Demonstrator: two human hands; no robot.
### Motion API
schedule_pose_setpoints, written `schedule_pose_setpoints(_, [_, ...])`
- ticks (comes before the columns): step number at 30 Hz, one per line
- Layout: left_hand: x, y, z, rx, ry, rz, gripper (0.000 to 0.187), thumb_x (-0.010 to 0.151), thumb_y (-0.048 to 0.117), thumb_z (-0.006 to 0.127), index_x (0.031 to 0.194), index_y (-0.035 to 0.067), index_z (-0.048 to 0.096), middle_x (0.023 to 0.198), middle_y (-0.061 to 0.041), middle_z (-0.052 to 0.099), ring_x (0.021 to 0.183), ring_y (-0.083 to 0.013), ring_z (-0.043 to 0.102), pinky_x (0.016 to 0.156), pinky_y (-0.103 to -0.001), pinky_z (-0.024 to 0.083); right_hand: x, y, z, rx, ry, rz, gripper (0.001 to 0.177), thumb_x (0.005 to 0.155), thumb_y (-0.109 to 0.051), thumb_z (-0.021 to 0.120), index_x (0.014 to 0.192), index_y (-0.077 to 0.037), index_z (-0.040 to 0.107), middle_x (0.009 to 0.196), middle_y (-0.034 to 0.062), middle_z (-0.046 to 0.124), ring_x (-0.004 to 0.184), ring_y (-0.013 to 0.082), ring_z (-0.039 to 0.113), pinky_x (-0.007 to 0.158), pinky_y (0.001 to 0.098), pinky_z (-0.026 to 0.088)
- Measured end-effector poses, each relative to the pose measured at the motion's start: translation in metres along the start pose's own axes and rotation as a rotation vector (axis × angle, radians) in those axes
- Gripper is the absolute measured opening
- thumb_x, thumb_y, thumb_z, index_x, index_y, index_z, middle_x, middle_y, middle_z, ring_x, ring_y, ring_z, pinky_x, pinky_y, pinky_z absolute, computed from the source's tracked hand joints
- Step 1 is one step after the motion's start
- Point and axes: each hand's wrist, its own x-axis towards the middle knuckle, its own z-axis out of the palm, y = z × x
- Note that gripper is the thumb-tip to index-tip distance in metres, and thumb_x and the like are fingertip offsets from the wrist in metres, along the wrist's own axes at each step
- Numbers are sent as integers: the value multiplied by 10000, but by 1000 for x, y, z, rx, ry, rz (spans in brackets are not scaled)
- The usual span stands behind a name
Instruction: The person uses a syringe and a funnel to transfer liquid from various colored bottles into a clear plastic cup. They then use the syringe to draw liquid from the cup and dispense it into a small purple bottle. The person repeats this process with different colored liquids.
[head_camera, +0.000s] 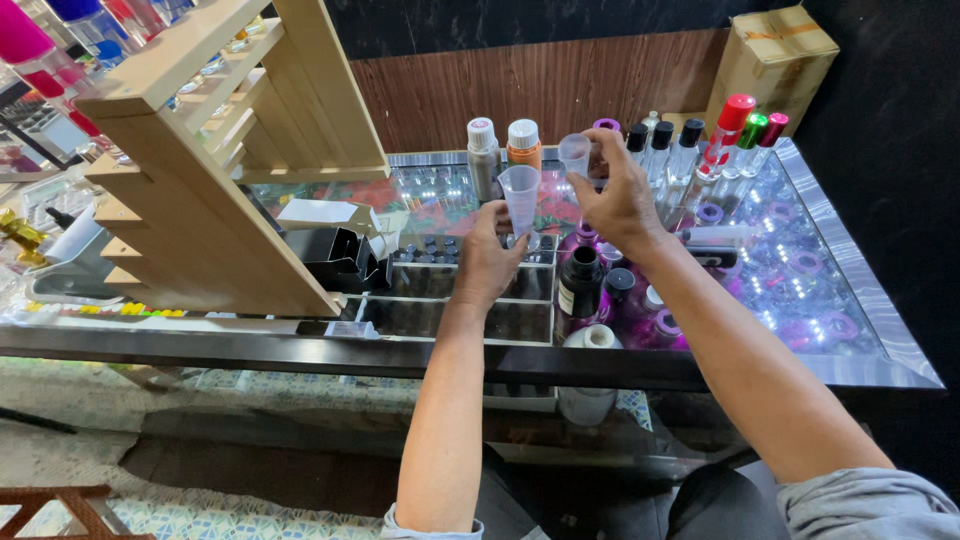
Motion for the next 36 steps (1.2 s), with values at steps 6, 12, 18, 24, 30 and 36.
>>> schedule_pose_setpoints(6, [-3, 7, -9, 30, 69, -58, 680, 833, 39, 762, 1430, 74, 439, 1126, -162, 744, 1059, -304, 747, 889, -421, 600, -6, 22, -1, 321, -222, 302, 656, 895, 88, 726, 1445, -54, 397, 1077, 261, 679, 828, 313, 688, 778, 395, 569])
schedule_pose_setpoints(12, [-4, 8, -11, 60, 56, -105, 704, 854, 21, 754, 1468, 75, 415, 1161, -204, 728, 1091, -343, 735, 887, -429, 623, -8, 28, 6, 157, -254, 297, 696, 878, 14, 778, 1465, -100, 423, 1023, 218, 669, 822, 316, 713, 735, 422, 583])
schedule_pose_setpoints(18, [-5, 6, -11, 93, 36, -138, 689, 858, 72, 738, 1461, 96, 406, 1199, -190, 718, 1138, -328, 718, 928, -442, 615, -10, 38, 15, 33, -300, 330, 718, 857, -120, 834, 1473, -192, 472, 1034, 134, 679, 914, 309, 733, 812, 411, 609])
schedule_pose_setpoints(24, [-6, 10, -12, 62, 26, -135, 701, 850, 64, 757, 1455, 79, 405, 1207, -189, 719, 1143, -336, 715, 915, -433, 618, -6, 33, 0, 164, -309, 319, 796, 808, -52, 873, 1487, -78, 460, 1092, 233, 676, 971, 328, 714, 835, 379, 630])
schedule_pose_setpoints(30, [-10, 14, -12, 77, 12, -88, 727, 822, 63, 774, 1447, 39, 402, 1239, -224, 693, 1176, -372, 689, 945, -473, 605, -3, 32, -33, -26, -241, 237, 403, 906, -111, 813, 1278, -167, 668, 1069, 62, 715, 969, 208, 722, 772, 280, 615])
schedule_pose_setpoints(36, [-41, 28, -22, 179, 119, -129, 334, 886, 18, 657, 1195, 40, 532, 1087, -172, 719, 1022, -317, 751, 811, -386, 637, -71, -15, -99, -401, -458, 65, 130, 964, -220, 658, 1077, -162, 686, 964, 140, 676, 950, 394, 685, 809, 508, 558])
